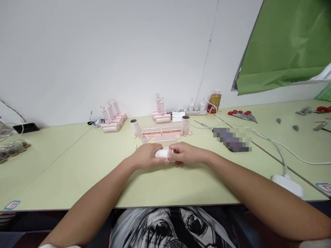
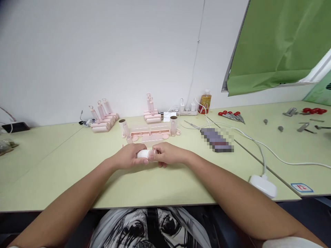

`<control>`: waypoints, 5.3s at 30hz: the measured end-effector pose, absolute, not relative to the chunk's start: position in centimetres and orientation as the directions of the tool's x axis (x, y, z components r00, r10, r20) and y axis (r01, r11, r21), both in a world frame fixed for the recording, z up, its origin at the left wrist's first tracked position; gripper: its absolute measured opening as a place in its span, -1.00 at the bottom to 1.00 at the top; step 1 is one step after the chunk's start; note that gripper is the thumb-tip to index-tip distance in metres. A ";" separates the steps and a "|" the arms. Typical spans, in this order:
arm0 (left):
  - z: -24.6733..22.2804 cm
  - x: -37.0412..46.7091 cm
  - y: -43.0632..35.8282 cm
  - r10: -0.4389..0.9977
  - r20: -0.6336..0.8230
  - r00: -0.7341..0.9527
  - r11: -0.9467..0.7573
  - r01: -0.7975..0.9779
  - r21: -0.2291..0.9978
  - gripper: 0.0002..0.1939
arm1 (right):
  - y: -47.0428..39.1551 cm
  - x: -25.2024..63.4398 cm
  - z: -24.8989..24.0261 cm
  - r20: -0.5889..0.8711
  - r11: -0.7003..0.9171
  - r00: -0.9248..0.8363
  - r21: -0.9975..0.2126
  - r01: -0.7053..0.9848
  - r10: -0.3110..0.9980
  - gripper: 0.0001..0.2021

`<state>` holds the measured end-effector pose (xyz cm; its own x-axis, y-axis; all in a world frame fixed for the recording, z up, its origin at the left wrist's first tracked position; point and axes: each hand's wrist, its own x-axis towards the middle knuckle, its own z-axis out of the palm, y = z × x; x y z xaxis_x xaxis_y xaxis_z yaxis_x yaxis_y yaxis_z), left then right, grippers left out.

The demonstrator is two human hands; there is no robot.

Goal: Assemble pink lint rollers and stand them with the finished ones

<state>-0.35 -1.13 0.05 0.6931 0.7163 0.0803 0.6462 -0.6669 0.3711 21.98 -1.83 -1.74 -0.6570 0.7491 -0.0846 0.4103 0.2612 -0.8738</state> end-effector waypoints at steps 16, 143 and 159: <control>0.1 0.2 -1.7 0.764 0.058 0.642 -0.631 0.727 0.269 -0.42 | -1.5 22.4 -1.6 -0.089 0.286 -0.669 -0.856 0.430 0.738 -0.61; 0.3 -1.0 -0.6 0.772 0.334 0.540 -0.591 0.420 0.689 -0.62 | -2.8 20.3 -1.4 0.290 0.296 -0.315 -0.955 -0.031 0.904 -0.66; 0.2 -3.7 1.6 0.860 -0.052 0.507 -0.259 0.525 0.811 -0.71 | -2.8 20.4 -1.4 0.324 0.323 -0.189 -0.946 -0.033 0.927 -0.72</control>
<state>-3.72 1.57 0.21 0.5068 0.8605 -0.0525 0.5245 -0.2595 0.8109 20.40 -2.79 -1.42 -0.1887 0.9272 0.3236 -0.0326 0.3234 -0.9457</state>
